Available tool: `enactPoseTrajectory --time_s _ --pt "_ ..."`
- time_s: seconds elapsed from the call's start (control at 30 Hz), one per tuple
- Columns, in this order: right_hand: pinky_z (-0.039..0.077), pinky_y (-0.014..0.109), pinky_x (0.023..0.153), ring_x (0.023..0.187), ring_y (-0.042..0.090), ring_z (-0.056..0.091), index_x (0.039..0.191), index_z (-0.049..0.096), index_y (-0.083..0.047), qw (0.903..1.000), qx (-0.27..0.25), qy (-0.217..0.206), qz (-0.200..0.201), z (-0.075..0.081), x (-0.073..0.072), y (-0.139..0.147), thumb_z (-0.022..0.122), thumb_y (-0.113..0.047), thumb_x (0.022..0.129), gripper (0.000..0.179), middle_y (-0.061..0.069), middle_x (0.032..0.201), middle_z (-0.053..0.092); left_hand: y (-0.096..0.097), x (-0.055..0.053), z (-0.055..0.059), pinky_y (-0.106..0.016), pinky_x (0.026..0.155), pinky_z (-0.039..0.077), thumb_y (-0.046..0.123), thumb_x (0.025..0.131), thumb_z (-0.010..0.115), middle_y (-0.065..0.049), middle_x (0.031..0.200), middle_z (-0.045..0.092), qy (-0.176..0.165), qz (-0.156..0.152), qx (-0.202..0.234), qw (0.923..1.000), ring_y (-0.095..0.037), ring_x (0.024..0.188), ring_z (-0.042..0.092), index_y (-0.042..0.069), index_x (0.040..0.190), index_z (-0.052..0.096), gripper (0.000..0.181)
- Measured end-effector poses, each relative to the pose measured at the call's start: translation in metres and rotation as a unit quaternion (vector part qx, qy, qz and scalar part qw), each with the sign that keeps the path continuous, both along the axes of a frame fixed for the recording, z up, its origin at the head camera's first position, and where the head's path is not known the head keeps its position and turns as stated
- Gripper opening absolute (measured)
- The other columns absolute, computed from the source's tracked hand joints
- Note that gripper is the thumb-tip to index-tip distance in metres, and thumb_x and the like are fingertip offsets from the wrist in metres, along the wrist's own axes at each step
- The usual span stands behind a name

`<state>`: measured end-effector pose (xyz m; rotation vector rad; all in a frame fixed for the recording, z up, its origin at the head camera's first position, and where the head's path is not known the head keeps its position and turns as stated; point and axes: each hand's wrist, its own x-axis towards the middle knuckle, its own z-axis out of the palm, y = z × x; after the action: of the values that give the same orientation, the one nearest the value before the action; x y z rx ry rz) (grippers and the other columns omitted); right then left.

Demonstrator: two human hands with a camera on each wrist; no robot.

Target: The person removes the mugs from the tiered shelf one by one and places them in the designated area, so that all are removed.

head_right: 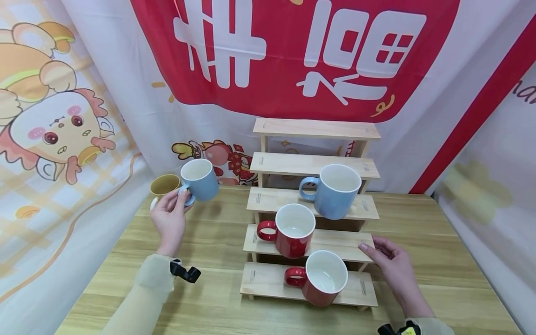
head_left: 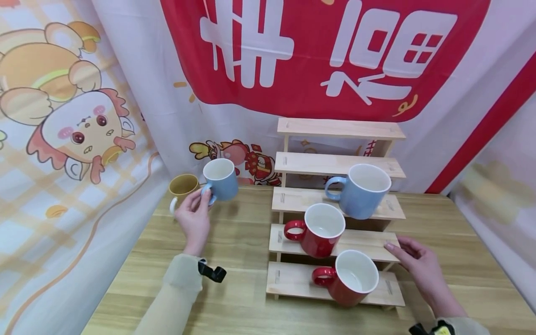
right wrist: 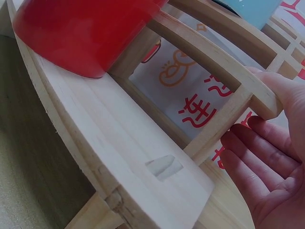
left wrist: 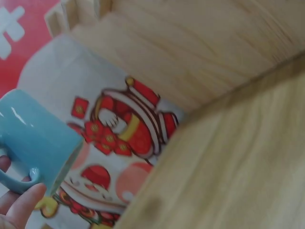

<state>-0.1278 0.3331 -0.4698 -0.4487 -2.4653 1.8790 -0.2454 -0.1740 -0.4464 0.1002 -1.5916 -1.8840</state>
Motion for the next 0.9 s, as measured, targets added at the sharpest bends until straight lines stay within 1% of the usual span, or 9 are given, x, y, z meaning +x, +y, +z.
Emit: enactPoseTrajectory --time_s 0.1,0.2,0.27,0.33,0.43,0.57,0.67,0.77,0.9 --pt "0.055 0.017 0.078 0.096 -0.003 0.061 0.127 0.063 -0.011 1.0000 0.000 0.009 0.000 -0.001 0.001 0.000 0.075 -0.035 0.096 0.041 -0.018 0.102 0.065 -0.001 0.005 0.001 -0.043 0.079 0.059 0.006 0.094 0.075 -0.028 0.106 0.071 -0.020 0.007 -0.005 0.9998 -0.042 0.097 0.071 -0.013 0.112 0.070 0.027" --pt "0.055 0.016 0.078 0.096 -0.003 0.061 0.123 0.066 -0.015 0.9998 -0.008 0.020 0.000 -0.003 0.002 0.000 0.075 -0.032 0.096 0.034 -0.018 0.102 0.066 -0.003 0.008 -0.002 -0.042 0.078 0.060 0.003 0.094 0.074 -0.029 0.106 0.071 -0.028 0.014 -0.016 0.9994 -0.043 0.096 0.071 -0.016 0.111 0.069 0.026" --pt "0.055 0.016 0.078 0.096 -0.003 0.062 0.122 0.066 -0.016 0.9996 -0.010 0.025 0.001 -0.003 0.002 0.000 0.075 -0.031 0.096 0.032 -0.018 0.102 0.067 -0.004 0.008 -0.006 -0.041 0.078 0.060 0.001 0.094 0.073 -0.029 0.106 0.070 -0.028 0.020 -0.024 0.9991 -0.044 0.096 0.070 -0.017 0.111 0.068 0.025" --pt "0.055 0.016 0.078 0.096 -0.003 0.062 0.123 0.066 -0.015 0.9997 -0.007 0.025 0.001 -0.004 0.002 0.000 0.075 -0.032 0.096 0.033 -0.019 0.102 0.066 -0.006 0.005 -0.012 -0.041 0.078 0.060 0.000 0.093 0.073 -0.029 0.105 0.070 -0.026 0.024 -0.025 0.9991 -0.046 0.098 0.069 -0.018 0.111 0.068 0.025" --pt "0.055 0.017 0.078 0.096 -0.003 0.061 0.124 0.065 -0.016 0.9997 -0.004 0.026 0.001 -0.004 0.002 0.001 0.074 -0.032 0.096 0.033 -0.019 0.103 0.066 -0.011 -0.003 -0.027 -0.040 0.077 0.060 0.001 0.093 0.074 -0.028 0.106 0.071 -0.026 0.029 -0.020 0.9991 -0.045 0.098 0.070 -0.016 0.111 0.069 0.025" --pt "0.055 0.017 0.078 0.097 -0.003 0.062 0.123 0.066 -0.017 0.9995 -0.007 0.031 0.002 -0.005 0.002 0.001 0.074 -0.031 0.096 0.031 -0.019 0.103 0.067 -0.017 -0.012 -0.045 -0.037 0.077 0.060 0.006 0.093 0.076 -0.026 0.107 0.071 -0.038 0.034 -0.003 0.9987 -0.034 0.096 0.073 -0.012 0.111 0.071 0.026" --pt "0.055 0.016 0.078 0.097 -0.003 0.062 0.122 0.067 -0.018 0.9994 -0.007 0.034 0.003 -0.005 0.001 0.001 0.074 -0.030 0.096 0.029 -0.019 0.103 0.067 -0.020 -0.014 -0.052 -0.036 0.078 0.060 0.006 0.093 0.076 -0.027 0.108 0.070 -0.048 0.037 0.006 0.9981 -0.029 0.094 0.074 -0.011 0.111 0.071 0.026" --pt "0.055 0.016 0.079 0.097 -0.003 0.062 0.122 0.067 -0.017 0.9993 -0.007 0.036 0.003 -0.005 0.001 0.001 0.074 -0.030 0.096 0.029 -0.019 0.103 0.067 -0.022 -0.015 -0.057 -0.038 0.078 0.060 0.006 0.093 0.075 -0.029 0.109 0.069 -0.054 0.039 0.008 0.9978 -0.031 0.094 0.074 -0.012 0.111 0.070 0.026" --pt "0.055 0.015 0.079 0.097 -0.003 0.062 0.123 0.067 -0.016 0.9993 -0.006 0.037 0.004 -0.004 0.001 0.001 0.074 -0.030 0.096 0.031 -0.019 0.103 0.067 -0.025 -0.016 -0.065 -0.038 0.077 0.061 0.010 0.094 0.075 -0.027 0.109 0.070 -0.064 0.042 0.009 0.9970 -0.034 0.095 0.073 -0.011 0.112 0.071 0.028"
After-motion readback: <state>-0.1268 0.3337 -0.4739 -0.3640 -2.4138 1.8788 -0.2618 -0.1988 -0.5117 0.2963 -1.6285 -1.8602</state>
